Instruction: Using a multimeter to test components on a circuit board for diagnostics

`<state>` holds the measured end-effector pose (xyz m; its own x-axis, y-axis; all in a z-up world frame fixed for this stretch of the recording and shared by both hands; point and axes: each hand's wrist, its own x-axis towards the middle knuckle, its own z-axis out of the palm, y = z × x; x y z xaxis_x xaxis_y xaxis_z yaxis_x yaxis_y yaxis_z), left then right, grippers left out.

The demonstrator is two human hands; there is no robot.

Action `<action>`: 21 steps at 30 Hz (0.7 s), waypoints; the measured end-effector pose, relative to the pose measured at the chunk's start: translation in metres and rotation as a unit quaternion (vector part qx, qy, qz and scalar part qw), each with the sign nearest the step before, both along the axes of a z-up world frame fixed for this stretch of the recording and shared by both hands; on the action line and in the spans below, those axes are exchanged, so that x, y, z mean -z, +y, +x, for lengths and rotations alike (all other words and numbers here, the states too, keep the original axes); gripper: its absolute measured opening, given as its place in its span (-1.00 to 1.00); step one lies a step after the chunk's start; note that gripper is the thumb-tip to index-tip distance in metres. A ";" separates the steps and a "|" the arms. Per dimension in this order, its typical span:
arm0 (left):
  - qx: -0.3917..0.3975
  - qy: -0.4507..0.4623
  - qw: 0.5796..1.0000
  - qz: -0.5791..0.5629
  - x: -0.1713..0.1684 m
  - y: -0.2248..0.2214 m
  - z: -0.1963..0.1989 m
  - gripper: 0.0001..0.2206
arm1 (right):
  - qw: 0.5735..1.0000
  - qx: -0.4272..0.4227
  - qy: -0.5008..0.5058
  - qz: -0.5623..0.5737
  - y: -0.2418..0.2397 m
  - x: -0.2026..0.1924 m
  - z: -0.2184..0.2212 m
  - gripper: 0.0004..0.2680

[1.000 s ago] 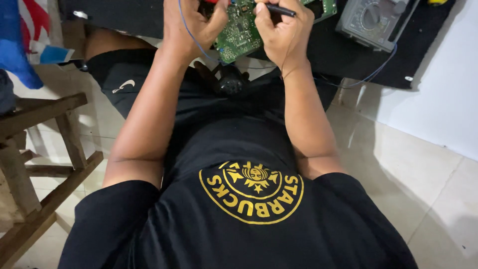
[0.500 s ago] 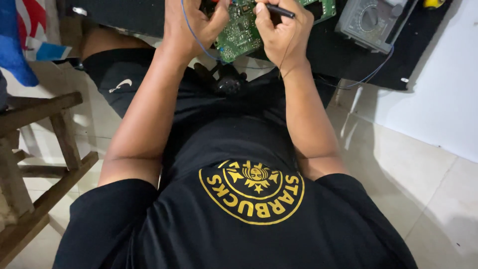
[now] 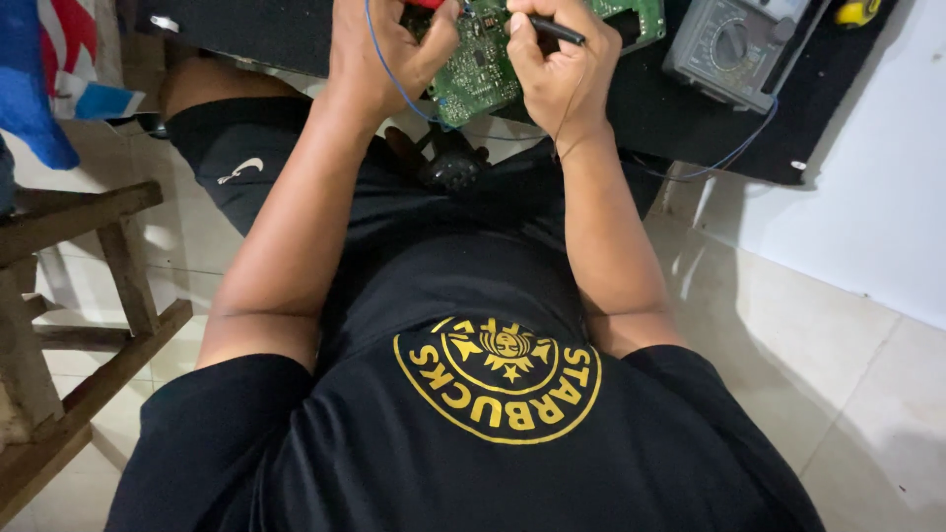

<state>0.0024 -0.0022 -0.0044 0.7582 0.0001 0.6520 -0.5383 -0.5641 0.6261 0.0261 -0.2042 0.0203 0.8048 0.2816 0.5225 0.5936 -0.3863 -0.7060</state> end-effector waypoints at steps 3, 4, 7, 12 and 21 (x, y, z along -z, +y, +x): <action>-0.007 0.006 1.000 -0.010 0.001 0.000 0.000 -0.85 | 1.000 0.007 0.007 -0.004 -0.001 0.002 0.001 -0.92; -0.008 0.014 1.000 -0.013 0.002 0.000 0.000 -0.86 | 1.000 0.000 0.014 0.005 -0.001 0.003 0.001 -0.92; -0.001 0.026 0.999 -0.020 -0.003 0.000 0.000 -0.89 | 0.999 -0.017 0.023 0.016 -0.002 0.004 0.002 -0.92; 0.018 0.038 0.998 -0.039 -0.007 0.000 -0.002 -0.91 | 1.000 0.000 0.010 -0.020 0.001 0.000 0.001 -0.95; 0.023 0.035 0.998 -0.051 -0.010 -0.001 -0.003 -0.90 | 1.000 -0.004 0.018 -0.014 0.000 0.001 0.001 -0.94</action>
